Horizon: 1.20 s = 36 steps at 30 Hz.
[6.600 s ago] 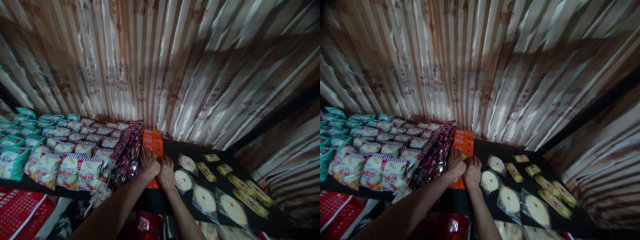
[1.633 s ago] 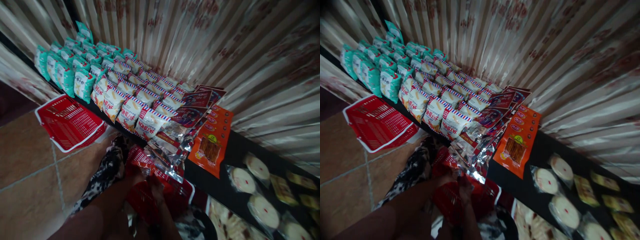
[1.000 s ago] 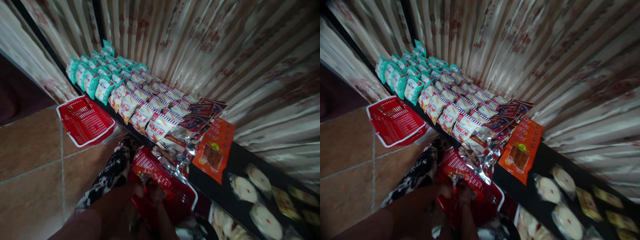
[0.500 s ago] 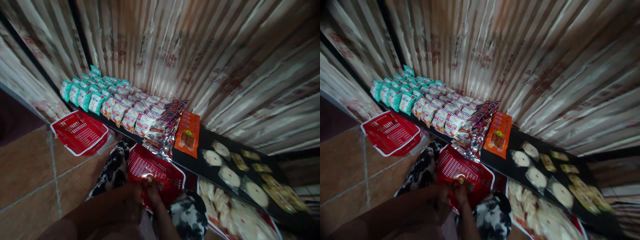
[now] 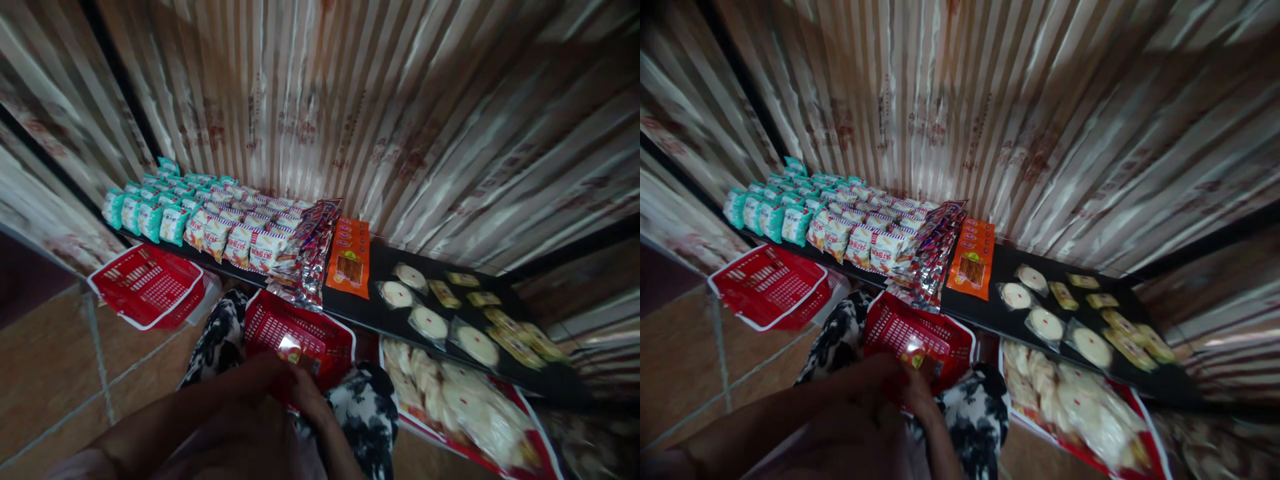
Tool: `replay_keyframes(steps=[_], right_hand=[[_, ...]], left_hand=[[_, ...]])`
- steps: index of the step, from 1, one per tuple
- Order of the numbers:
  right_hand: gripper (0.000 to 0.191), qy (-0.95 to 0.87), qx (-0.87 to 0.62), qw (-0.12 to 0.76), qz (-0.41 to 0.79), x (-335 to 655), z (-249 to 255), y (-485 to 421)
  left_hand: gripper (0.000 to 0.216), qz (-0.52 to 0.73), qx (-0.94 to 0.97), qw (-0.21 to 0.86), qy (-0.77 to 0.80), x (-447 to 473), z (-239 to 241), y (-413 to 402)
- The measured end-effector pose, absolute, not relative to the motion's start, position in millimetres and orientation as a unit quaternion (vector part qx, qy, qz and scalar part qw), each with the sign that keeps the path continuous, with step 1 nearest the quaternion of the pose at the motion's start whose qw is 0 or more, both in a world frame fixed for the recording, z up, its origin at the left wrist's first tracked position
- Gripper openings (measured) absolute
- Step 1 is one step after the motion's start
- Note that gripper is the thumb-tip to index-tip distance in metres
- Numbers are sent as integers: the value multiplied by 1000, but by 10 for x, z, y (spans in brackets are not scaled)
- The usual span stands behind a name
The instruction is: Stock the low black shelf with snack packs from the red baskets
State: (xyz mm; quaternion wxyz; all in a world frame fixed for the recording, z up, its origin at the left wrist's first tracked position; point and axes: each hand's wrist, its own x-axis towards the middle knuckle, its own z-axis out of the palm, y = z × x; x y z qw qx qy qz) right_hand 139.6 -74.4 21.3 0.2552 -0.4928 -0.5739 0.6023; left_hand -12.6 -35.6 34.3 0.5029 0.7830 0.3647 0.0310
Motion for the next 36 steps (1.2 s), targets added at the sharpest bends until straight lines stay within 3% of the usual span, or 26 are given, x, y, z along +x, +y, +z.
replay_keyframes(steps=[8,13,18,23,29,36], right_hand=[[37,-567,-569,318,504,1709,611,-801],[40,-568,-581,336,477,1908,741,-850],[39,-450,-594,427,513,2057,918,-877],[39,-268,-571,522,574,2205,1052,-870],[48,-112,-553,606,560,2265,1266,-800],[44,-79,-572,591,563,2273,1244,-783]], left_hand=[[22,87,910,316,252,228,1087,-214],[16,96,929,274,231,412,1547,-211],[38,245,871,260,337,476,1860,-217],[45,338,798,209,453,505,1801,-228],[55,315,753,338,468,526,1490,-360],[56,314,712,427,461,641,1248,-492]])
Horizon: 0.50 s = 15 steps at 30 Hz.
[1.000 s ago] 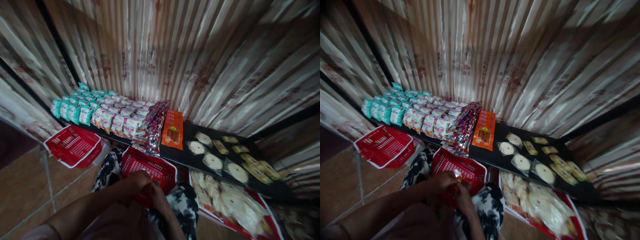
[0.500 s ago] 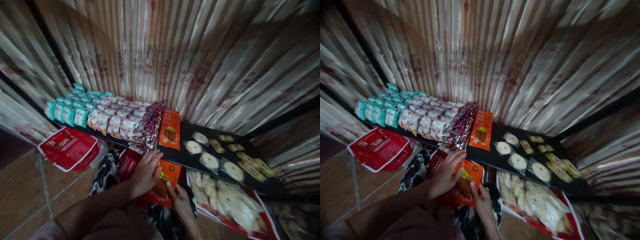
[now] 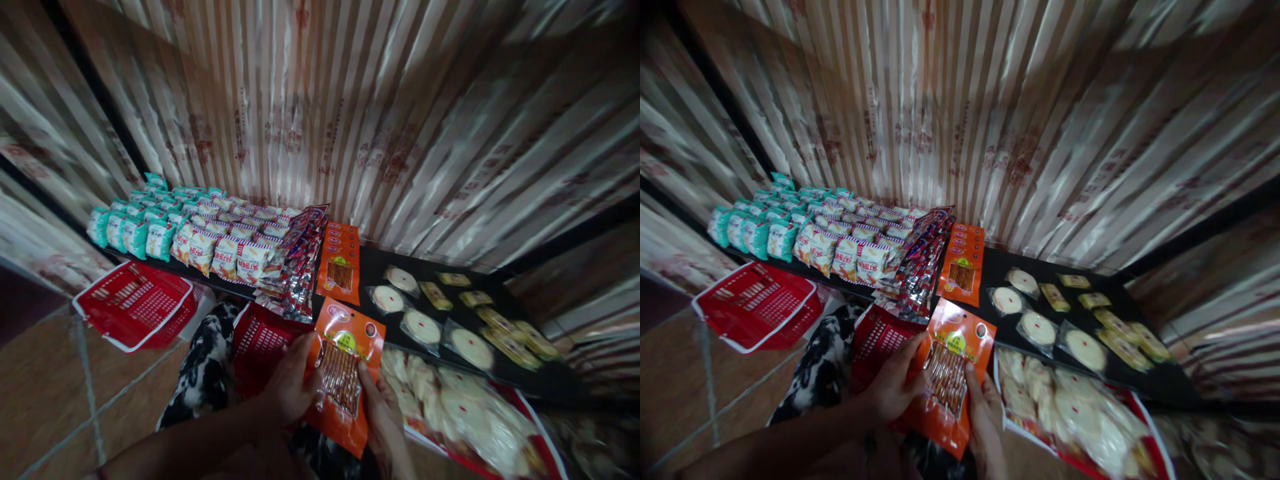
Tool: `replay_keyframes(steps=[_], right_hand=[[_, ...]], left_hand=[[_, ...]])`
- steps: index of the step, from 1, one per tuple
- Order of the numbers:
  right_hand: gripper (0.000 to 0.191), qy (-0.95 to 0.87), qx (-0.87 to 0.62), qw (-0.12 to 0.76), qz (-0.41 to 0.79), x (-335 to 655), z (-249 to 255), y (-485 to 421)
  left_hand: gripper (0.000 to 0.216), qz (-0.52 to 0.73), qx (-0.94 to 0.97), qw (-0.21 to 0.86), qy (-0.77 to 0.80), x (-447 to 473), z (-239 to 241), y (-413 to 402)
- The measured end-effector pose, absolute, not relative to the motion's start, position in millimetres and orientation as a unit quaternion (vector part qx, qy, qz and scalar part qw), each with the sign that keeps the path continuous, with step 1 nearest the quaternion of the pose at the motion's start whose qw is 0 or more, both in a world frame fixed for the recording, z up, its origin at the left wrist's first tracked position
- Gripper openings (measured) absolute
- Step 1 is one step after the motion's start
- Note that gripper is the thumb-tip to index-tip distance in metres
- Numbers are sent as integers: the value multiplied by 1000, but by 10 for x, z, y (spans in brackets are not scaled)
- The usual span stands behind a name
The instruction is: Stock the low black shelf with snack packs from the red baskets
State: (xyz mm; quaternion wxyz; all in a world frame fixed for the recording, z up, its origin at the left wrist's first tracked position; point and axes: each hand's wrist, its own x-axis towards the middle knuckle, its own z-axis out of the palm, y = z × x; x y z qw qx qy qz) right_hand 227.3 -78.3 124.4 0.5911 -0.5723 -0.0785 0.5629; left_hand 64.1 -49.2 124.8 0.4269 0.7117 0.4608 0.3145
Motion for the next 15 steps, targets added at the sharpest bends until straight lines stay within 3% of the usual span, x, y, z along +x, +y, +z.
replay_keyframes(steps=[6,15], right_hand=[[44,-121,-578,570,571,2376,1127,-726],[63,-184,-542,593,566,2494,1114,-524]], left_hand=[[52,341,684,436,475,742,1274,-411],[42,338,641,444,528,990,1189,-117]])
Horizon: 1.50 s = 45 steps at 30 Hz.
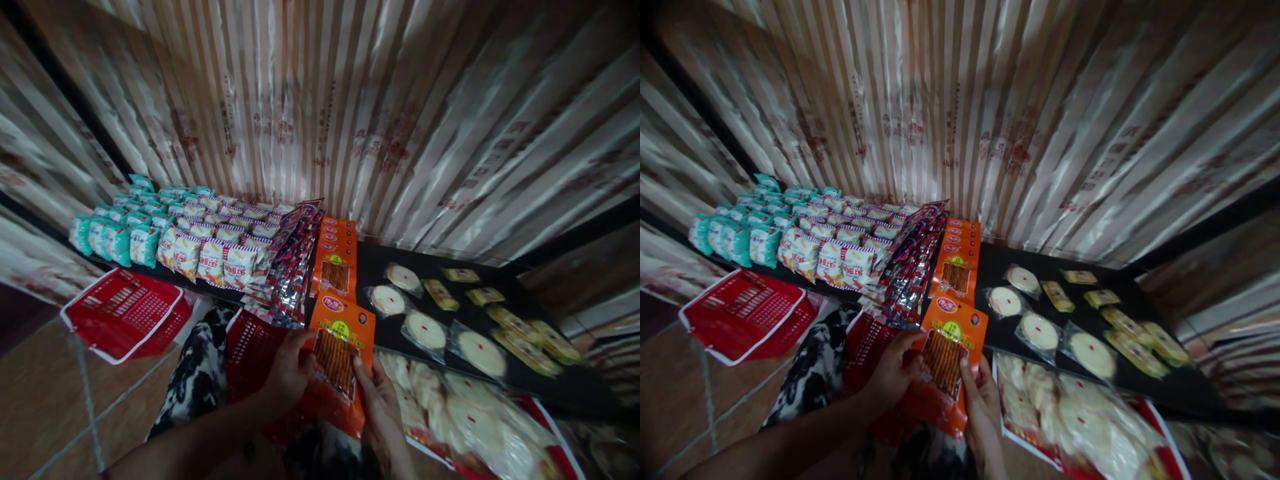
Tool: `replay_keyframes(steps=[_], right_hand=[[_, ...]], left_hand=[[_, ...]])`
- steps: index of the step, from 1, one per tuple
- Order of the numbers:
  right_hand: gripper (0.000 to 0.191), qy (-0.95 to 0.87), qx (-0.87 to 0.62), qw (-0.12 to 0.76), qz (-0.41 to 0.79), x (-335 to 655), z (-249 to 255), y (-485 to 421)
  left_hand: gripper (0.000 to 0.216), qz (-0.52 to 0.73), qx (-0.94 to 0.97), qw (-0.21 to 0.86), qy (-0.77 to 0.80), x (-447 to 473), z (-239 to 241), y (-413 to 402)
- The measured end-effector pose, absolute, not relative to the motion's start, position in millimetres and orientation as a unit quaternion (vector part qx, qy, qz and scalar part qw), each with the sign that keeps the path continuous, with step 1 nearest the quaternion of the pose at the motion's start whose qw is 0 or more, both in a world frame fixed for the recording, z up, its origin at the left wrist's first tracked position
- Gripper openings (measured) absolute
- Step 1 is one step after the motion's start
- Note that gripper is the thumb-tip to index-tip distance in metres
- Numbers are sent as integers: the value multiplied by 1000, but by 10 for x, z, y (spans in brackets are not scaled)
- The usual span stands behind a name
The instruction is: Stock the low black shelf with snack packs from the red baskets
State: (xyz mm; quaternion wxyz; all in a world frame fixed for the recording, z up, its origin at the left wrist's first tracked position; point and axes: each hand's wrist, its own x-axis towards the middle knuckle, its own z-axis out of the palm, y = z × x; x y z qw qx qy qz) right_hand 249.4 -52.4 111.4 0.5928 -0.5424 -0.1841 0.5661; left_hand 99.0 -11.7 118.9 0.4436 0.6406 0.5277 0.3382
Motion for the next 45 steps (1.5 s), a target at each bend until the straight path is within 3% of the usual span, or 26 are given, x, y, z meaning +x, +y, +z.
replay_keyframes(steps=[7,12,25,32,45], right_hand=[[62,-252,-619,569,480,2682,1000,-356],[65,-270,-621,556,481,2771,1001,-215],[51,-375,-683,497,381,2872,946,188],[64,-436,-746,454,218,3000,921,752],[49,-510,-776,362,81,3023,820,1166]], left_hand=[[39,345,670,412,512,1137,1148,17],[39,333,696,388,503,1197,1050,70],[38,334,728,321,505,1402,924,245],[40,295,723,307,543,1697,1137,751],[36,308,722,289,548,1819,1061,1203]])
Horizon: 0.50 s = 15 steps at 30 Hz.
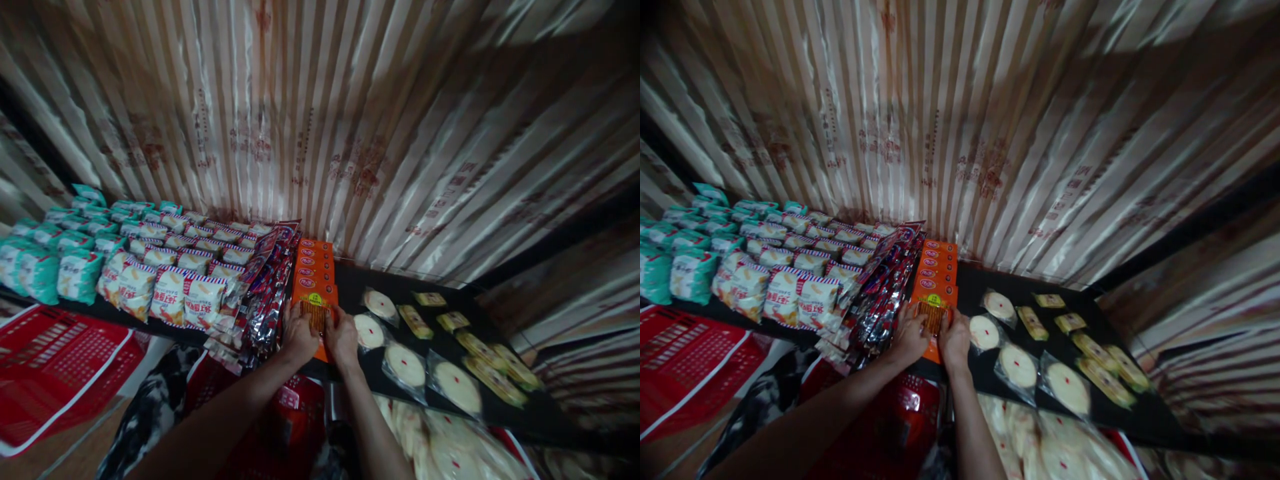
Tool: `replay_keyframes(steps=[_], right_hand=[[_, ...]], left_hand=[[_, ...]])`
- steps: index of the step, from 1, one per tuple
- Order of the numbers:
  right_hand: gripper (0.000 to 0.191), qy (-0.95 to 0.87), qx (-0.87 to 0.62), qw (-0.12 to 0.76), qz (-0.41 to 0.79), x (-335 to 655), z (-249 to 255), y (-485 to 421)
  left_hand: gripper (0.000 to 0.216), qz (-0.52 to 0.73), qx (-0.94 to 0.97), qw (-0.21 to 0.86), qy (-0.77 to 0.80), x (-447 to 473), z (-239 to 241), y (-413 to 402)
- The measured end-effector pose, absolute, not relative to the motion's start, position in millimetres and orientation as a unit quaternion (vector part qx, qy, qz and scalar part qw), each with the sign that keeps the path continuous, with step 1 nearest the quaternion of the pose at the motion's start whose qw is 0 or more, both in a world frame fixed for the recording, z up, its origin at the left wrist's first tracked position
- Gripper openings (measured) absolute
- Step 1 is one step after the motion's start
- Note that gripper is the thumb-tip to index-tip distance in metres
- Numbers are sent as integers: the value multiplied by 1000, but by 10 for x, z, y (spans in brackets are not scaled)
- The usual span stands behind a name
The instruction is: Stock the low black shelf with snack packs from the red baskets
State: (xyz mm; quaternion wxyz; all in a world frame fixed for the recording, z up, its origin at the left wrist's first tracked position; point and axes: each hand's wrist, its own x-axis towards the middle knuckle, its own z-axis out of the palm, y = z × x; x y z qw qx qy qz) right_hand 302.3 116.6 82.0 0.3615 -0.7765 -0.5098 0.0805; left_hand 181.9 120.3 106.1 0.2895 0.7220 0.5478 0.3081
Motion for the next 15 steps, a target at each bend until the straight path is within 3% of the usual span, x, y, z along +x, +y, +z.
replay_keyframes(steps=[15], right_hand=[[46,-542,-770,336,6,2982,700,1200]], left_hand=[[40,246,727,288,573,1834,1045,1180]])
